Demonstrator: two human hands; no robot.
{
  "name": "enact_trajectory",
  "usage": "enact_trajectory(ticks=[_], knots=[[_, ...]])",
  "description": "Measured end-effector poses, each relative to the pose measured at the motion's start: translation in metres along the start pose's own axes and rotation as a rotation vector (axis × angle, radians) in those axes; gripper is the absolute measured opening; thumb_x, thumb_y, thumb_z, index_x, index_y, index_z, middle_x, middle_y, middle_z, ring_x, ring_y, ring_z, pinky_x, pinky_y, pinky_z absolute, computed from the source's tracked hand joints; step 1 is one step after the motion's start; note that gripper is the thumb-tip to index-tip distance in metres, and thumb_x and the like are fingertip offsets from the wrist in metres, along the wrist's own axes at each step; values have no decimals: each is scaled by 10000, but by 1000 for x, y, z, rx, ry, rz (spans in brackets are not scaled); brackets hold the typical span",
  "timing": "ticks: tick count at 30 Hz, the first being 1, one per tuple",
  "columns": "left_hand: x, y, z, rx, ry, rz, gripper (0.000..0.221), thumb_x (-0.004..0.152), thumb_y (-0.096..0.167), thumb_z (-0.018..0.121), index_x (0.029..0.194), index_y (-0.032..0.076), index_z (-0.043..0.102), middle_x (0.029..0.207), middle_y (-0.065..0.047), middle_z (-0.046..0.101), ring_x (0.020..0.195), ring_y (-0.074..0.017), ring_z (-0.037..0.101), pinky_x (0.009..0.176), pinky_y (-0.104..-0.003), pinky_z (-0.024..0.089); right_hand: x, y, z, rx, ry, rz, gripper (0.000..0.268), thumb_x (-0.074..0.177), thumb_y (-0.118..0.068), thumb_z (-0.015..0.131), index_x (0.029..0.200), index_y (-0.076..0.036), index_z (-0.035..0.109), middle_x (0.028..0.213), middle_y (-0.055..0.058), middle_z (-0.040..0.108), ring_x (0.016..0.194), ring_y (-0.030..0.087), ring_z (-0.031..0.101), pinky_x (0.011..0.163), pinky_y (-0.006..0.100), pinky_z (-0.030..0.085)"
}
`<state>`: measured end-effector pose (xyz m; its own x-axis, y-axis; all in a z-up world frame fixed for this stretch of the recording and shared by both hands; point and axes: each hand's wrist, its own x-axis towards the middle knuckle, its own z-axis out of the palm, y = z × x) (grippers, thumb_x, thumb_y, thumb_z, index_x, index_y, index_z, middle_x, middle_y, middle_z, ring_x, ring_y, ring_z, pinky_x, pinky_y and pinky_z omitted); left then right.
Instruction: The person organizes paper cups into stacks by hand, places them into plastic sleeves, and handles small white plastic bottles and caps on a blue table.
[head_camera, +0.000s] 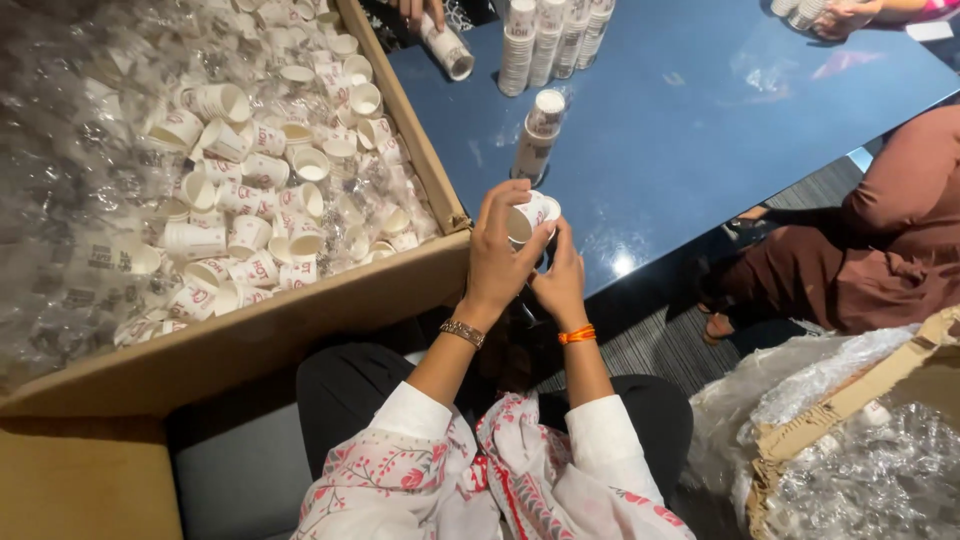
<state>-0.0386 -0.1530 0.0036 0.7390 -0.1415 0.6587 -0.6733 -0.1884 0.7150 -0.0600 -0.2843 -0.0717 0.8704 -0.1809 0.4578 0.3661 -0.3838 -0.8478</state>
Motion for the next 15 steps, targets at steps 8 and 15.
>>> enact_trajectory(ticks=[8,15], knots=[[31,3,13,-51,133,-90,584,888,330,816,1064,43,340,1255,-168,704,920,-337,741,780,-420,608,1,20,5,-583,36,57,705,708,-213,784,1354,-88,529,1008,175,687,993,388,639,804,509,474],[14,-14,38,-76,80,-140,571,954,282,748,1301,32,369,1175,-147,615,1012,-324,714,887,-435,585,-4,14,1,-472,-29,-72,529,711,-216,749,1200,-61,620,996,172,686,968,395,642,787,503,461]])
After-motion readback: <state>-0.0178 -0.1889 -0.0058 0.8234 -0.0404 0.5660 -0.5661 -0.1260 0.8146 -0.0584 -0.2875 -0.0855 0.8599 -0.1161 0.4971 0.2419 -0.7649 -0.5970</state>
